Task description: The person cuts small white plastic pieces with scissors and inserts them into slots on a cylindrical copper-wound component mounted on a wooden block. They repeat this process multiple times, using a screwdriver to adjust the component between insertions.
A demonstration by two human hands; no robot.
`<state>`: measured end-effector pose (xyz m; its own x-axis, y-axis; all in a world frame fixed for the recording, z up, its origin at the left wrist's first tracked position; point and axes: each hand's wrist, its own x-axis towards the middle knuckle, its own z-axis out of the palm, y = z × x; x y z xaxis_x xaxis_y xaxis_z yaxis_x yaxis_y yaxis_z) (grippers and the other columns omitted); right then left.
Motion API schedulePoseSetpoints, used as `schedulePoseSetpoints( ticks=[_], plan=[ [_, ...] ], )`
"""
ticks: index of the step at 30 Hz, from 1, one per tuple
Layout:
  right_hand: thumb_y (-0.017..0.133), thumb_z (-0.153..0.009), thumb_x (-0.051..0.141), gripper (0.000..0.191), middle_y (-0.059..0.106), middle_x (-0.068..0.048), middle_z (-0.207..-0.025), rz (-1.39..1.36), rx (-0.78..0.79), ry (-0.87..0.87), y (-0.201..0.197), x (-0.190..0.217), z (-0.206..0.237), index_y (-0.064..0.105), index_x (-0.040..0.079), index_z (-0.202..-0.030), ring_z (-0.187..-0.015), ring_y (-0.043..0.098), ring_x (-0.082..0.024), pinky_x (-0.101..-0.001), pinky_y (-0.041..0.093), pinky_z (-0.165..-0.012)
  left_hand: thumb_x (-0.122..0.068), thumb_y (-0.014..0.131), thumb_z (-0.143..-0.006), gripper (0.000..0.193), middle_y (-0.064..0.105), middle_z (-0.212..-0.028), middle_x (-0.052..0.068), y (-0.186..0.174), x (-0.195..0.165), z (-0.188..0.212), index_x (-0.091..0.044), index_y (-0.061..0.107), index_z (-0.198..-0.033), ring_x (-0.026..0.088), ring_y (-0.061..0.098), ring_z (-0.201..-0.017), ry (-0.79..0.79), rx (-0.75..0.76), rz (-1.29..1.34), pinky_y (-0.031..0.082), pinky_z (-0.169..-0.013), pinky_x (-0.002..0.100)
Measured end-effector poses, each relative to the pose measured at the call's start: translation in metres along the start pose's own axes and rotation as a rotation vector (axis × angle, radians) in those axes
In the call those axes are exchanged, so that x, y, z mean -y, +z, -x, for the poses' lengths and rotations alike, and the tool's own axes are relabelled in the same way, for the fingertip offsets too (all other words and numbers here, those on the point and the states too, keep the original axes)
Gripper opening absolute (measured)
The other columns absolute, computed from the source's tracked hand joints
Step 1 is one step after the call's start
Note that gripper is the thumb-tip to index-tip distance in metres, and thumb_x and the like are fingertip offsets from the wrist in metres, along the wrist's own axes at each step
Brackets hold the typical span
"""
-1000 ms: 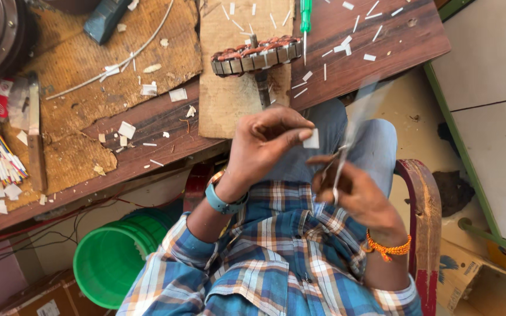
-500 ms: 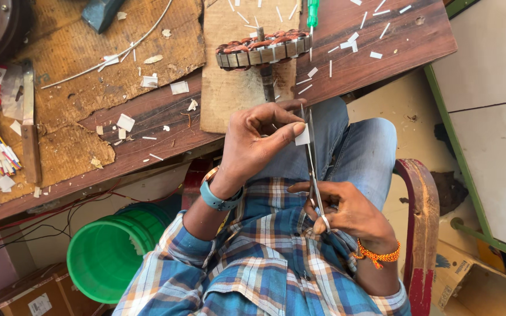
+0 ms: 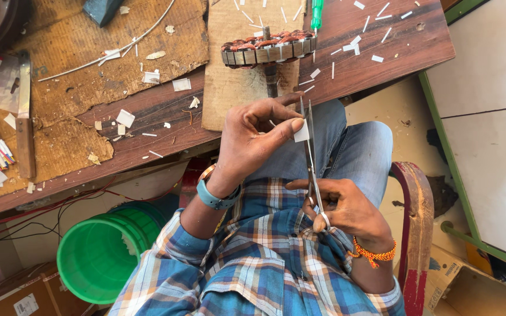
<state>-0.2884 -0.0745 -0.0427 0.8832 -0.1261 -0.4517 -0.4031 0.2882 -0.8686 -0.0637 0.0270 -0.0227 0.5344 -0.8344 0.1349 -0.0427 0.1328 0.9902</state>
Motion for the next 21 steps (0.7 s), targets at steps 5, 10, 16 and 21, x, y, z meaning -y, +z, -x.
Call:
schedulePoseSetpoints(
  ticks=[5,10,16,21],
  plan=[
    [0.092,-0.059,0.039,0.09,0.059,0.002,-0.071,-0.022,-0.016,-0.006,-0.001,0.002,0.0,0.069,-0.007,-0.133,-0.064,0.051,-0.006,-0.0243,0.038,-0.055,-0.013,0.077,-0.093,0.013,0.075,-0.088,0.002,-0.001,-0.004,-0.001,0.0,0.077,-0.095,0.0,0.063,-0.072,-0.112,-0.002,-0.03,0.049,-0.061,0.016],
    [0.093,-0.058,0.029,0.084,0.057,0.003,-0.069,-0.022,-0.046,0.004,0.0,0.004,0.0,0.07,-0.008,-0.13,-0.06,0.049,-0.005,-0.0237,0.035,-0.051,-0.014,0.077,-0.093,0.014,0.074,-0.082,0.001,-0.001,-0.006,-0.005,0.0,0.077,-0.094,0.0,0.063,-0.069,-0.115,0.002,-0.05,0.049,-0.059,0.016],
    [0.088,-0.069,0.023,0.064,0.062,0.001,-0.069,-0.121,-0.066,0.021,-0.003,-0.004,0.004,0.072,-0.011,-0.122,-0.059,0.054,-0.005,-0.0225,0.04,-0.051,-0.016,0.078,-0.093,0.015,0.073,-0.079,0.001,-0.001,-0.005,-0.008,-0.001,0.076,-0.094,0.001,0.064,-0.069,-0.111,0.017,-0.059,0.05,-0.06,0.017],
    [0.086,-0.077,0.026,0.051,0.064,-0.002,-0.067,-0.12,-0.076,-0.06,-0.009,-0.02,0.011,0.075,-0.014,-0.108,-0.058,0.055,-0.005,-0.0216,0.039,-0.052,-0.013,0.075,-0.098,0.014,0.075,-0.087,0.003,0.006,-0.008,-0.01,0.0,0.075,-0.1,0.003,0.066,-0.074,-0.058,0.026,0.023,0.054,-0.066,0.018]
  ],
)
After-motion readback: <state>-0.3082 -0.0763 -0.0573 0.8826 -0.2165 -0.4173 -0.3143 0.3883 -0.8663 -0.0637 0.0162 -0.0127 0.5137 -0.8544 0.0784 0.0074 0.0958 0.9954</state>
